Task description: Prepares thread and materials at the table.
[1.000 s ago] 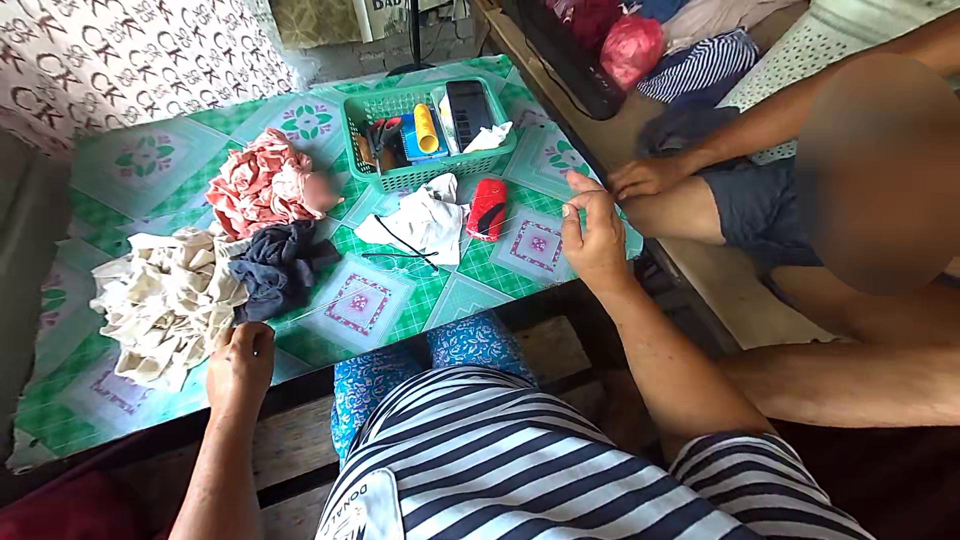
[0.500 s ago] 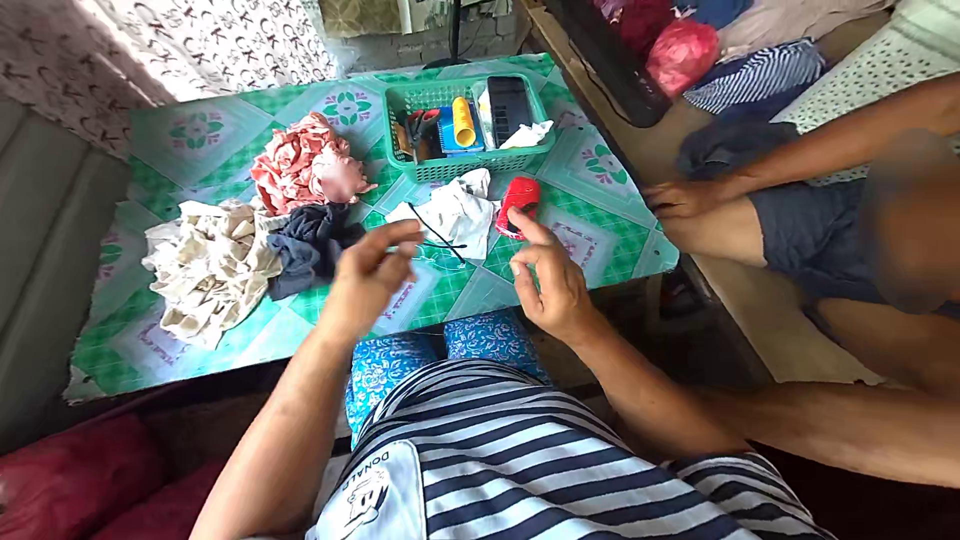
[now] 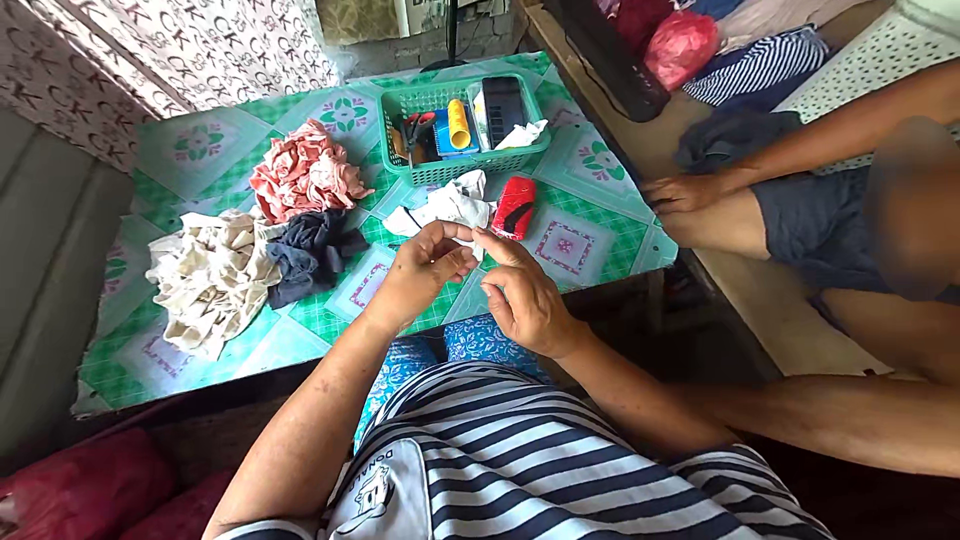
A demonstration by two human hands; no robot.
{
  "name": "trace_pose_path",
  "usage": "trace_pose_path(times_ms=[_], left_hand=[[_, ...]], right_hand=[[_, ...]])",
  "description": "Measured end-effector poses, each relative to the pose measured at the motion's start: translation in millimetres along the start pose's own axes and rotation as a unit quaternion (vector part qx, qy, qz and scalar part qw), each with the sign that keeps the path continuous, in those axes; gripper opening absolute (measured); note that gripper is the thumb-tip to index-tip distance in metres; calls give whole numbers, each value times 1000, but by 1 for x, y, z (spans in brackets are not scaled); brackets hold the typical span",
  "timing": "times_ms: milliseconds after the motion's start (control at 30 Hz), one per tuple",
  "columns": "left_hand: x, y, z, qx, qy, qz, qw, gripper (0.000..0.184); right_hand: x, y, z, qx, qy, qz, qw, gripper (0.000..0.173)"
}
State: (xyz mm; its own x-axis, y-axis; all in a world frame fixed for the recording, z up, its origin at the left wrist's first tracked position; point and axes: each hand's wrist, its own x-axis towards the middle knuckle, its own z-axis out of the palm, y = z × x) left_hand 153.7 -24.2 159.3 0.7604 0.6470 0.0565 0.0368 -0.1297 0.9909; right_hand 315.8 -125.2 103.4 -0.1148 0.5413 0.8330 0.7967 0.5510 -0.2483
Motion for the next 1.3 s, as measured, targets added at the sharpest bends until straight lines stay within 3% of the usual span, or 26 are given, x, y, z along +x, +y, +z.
trace_pose_path(times_ms=[167, 433, 800, 1300], left_hand=[[-9, -18, -15, 156, 36, 76, 984, 21], [-7, -25, -12, 108, 75, 107, 985, 9], [-9, -36, -23, 107, 122, 149, 975, 7], [-15, -36, -24, 135, 150, 118, 972, 16]], right_hand=[[3, -13, 7, 41, -10, 83, 996, 12], [5, -10, 9, 76, 34, 15, 996, 10], [0, -6, 7, 53, 22, 45, 997, 11], [-3, -3, 5, 34, 30, 71, 996, 15]])
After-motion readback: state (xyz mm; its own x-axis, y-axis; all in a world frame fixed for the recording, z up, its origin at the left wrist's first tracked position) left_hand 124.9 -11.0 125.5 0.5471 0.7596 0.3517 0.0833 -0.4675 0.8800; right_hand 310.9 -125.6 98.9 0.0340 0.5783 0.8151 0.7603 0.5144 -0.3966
